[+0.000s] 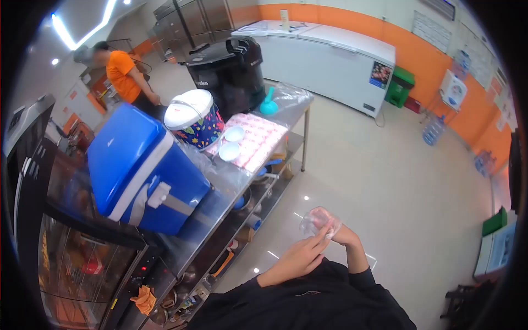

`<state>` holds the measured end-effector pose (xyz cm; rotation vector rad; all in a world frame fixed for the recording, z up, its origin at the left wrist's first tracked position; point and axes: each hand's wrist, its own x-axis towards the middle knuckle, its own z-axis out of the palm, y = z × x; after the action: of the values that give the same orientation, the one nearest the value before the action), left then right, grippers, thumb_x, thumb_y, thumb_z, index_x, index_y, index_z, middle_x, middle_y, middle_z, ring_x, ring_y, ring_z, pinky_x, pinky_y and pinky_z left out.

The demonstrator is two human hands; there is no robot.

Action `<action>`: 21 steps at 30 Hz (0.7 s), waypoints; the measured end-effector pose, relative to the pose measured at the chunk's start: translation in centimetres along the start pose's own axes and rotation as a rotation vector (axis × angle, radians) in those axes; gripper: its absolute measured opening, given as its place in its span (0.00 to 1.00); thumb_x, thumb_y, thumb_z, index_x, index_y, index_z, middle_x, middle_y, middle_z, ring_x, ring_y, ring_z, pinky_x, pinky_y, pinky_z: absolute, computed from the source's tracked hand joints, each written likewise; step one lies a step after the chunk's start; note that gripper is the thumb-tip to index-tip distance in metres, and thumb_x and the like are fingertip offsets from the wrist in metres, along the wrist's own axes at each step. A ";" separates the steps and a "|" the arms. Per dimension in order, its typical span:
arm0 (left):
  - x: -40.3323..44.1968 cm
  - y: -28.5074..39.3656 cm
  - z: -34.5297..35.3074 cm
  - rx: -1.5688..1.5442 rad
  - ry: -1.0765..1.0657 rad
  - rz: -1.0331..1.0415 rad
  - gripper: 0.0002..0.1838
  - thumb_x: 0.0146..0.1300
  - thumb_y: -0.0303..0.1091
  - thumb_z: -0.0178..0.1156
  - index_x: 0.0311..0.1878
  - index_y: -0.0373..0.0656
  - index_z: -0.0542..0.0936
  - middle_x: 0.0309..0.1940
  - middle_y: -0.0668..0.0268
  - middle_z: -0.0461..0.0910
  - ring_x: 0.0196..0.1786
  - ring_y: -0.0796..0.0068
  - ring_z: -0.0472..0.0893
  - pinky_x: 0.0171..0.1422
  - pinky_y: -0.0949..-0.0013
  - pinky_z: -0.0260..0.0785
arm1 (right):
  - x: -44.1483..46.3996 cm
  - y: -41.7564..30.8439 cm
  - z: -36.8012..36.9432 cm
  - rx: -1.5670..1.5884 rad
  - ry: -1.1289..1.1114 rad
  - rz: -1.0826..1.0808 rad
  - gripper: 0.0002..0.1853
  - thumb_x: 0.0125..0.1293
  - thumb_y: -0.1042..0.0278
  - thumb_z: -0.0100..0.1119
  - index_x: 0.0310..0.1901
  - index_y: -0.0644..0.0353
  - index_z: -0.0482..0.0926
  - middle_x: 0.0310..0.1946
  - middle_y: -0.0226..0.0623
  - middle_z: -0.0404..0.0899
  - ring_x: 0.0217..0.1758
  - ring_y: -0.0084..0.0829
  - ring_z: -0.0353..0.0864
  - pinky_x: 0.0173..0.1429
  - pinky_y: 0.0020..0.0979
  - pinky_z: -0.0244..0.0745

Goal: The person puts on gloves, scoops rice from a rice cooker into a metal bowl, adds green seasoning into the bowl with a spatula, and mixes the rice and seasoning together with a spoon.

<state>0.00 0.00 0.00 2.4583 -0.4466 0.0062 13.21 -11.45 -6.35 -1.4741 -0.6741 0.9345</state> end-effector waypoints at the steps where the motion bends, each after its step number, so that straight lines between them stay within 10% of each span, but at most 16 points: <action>1: -1.3 0.1 -1.7 -0.008 0.004 -0.003 0.23 0.58 0.30 0.59 0.59 0.42 0.71 0.70 0.52 0.51 0.48 0.58 0.78 0.51 0.62 0.71 | 0.7 -0.5 1.0 0.027 -0.030 -0.078 0.26 0.65 0.47 0.55 0.56 0.57 0.71 0.47 0.38 0.77 0.53 0.30 0.73 0.59 0.29 0.67; 6: 4.6 -6.3 -20.6 0.179 0.200 -0.204 0.15 0.53 0.25 0.60 0.47 0.41 0.79 0.48 0.59 0.79 0.49 0.62 0.78 0.52 0.64 0.69 | 15.0 -3.2 -9.2 -0.084 -0.333 -0.096 0.33 0.67 0.36 0.37 0.54 0.60 0.73 0.51 0.38 0.74 0.57 0.32 0.71 0.64 0.32 0.62; 10: 3.8 -10.8 -36.2 0.798 0.460 -0.437 0.15 0.50 0.23 0.57 0.43 0.42 0.79 0.45 0.59 0.79 0.51 0.57 0.76 0.55 0.60 0.66 | 22.6 -3.1 -9.5 0.018 -0.716 0.009 0.49 0.63 0.26 0.13 0.61 0.64 0.68 0.65 0.41 0.63 0.69 0.37 0.58 0.71 0.35 0.49; 21: 1.3 -22.3 -46.8 0.685 -0.037 -0.728 0.13 0.42 0.42 0.54 0.28 0.44 0.74 0.33 0.62 0.74 0.46 0.60 0.74 0.61 0.60 0.58 | 37.0 -2.6 -5.1 0.619 -0.790 0.101 0.46 0.59 0.23 0.31 0.60 0.61 0.65 0.59 0.42 0.66 0.55 0.28 0.69 0.58 0.33 0.64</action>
<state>13.09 43.77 24.43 3.1486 0.5524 -0.2219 36.66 17.55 -10.07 -0.5638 -0.7687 1.6532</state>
